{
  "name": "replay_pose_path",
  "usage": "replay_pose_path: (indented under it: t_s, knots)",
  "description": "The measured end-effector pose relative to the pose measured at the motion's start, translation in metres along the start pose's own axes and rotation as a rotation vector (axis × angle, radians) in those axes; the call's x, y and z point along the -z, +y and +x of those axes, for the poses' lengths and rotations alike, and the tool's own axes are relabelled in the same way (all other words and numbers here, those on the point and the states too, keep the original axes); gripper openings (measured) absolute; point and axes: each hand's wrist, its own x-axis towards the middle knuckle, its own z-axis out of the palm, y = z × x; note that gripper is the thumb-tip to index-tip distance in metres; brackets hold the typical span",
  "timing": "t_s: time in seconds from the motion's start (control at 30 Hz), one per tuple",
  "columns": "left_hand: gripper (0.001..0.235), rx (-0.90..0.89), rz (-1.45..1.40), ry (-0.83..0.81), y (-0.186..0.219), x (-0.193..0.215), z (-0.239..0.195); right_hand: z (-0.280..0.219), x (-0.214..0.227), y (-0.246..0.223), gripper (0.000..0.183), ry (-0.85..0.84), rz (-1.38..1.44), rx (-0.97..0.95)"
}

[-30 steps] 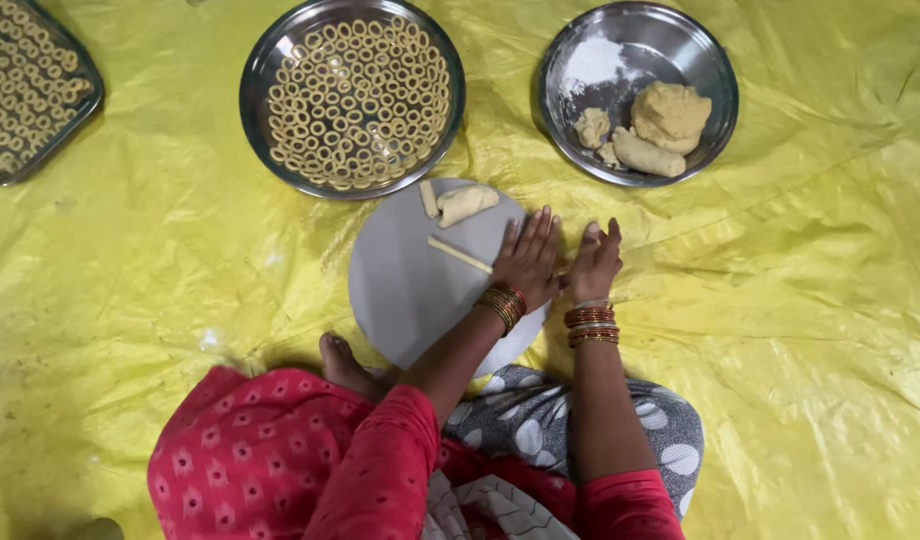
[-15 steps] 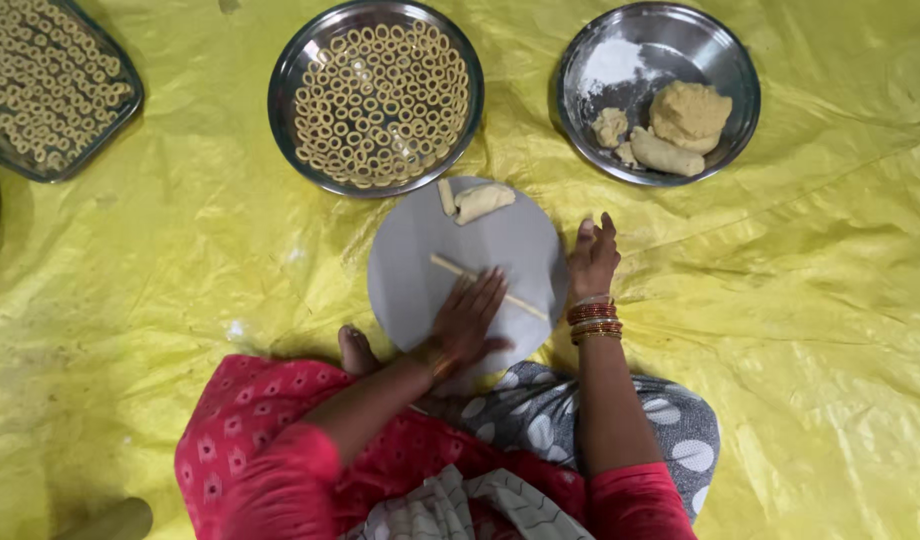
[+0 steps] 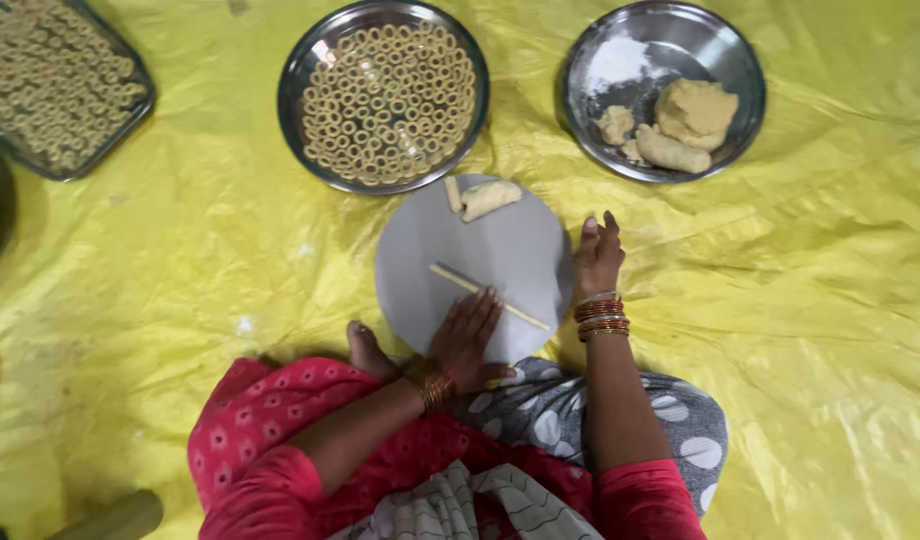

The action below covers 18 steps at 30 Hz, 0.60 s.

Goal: The person sits on a yellow tarp and rolls small pieces of dough into thin ropes on a round board. They then join the ends to form rings and place them on a metal tray. The process is repeated with multiple pieces of dough.

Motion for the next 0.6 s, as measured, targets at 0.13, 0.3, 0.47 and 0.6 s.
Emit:
replay_pose_path:
  t_s: [0.13, 0.3, 0.47, 0.6]
  knots:
    - [0.114, 0.138, 0.093, 0.000, -0.004, 0.004, -0.014, 0.000, -0.005, 0.001, 0.067, 0.039, -0.107, 0.123]
    - [0.115, 0.079, 0.035, 0.119, -0.029, 0.018, 0.050, 0.001, -0.001, 0.002, 0.068, 0.022, -0.058, 0.168]
    - [0.109, 0.105, 0.058, 0.056, -0.031, 0.026, 0.082, -0.007, 0.012, -0.019, 0.072, 0.023, -0.049, 0.126]
    - [0.113, 0.019, 0.077, 0.036, -0.029, 0.015, 0.016, -0.011, 0.020, -0.029, 0.074, -0.097, -0.011, -0.140]
